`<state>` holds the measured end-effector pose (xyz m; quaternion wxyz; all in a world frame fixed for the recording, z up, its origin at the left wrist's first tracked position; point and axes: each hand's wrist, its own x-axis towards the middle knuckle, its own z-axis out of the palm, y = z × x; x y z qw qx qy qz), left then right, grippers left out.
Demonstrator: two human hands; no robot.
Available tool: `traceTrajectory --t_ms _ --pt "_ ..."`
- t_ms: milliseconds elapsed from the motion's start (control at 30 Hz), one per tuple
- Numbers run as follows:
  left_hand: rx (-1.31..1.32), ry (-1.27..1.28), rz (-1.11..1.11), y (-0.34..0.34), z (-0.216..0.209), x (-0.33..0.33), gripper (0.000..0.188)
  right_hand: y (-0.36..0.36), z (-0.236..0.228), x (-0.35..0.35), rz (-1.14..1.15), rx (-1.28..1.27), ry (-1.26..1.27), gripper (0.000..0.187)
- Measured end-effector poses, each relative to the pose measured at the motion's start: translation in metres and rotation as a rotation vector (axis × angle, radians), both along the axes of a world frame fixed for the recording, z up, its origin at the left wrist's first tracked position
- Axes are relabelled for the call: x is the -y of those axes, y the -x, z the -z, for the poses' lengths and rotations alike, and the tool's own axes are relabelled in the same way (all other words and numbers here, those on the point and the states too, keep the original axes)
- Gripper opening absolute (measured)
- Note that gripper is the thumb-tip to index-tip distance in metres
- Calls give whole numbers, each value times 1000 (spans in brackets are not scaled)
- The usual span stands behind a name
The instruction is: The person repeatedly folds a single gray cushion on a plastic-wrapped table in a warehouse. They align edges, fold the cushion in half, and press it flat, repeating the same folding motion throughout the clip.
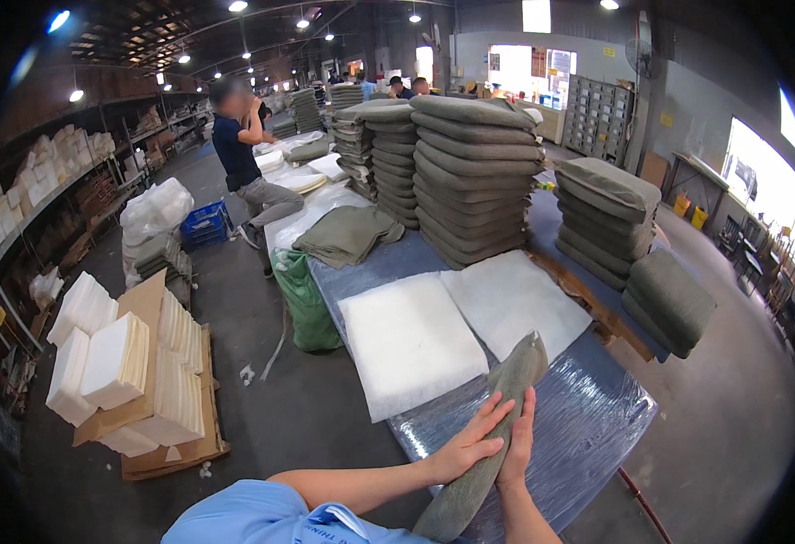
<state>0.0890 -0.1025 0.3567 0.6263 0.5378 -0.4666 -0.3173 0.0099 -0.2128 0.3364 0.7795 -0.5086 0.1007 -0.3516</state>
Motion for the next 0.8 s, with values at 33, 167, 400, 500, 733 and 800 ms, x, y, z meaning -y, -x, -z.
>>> traceTrajectory --t_ms 33,167,400,500,733,800 --pt "1 -1 10 1 1 1 72 -1 0 3 -12 15 -19 68" --pt "2 -50 -19 -14 -1 13 75 -14 -10 16 -29 -32 -30 66" --pt "-49 -97 -52 -15 -21 47 80 -37 -24 86 2 -257 -8 71" --pt "56 -73 -99 -8 0 43 80 -57 -33 94 -52 -306 -25 77" --pt "84 -59 -84 11 0 24 80 -86 -18 136 52 -499 46 89" --pt "154 -51 -92 15 7 25 81 -95 -1 156 39 -470 41 92"
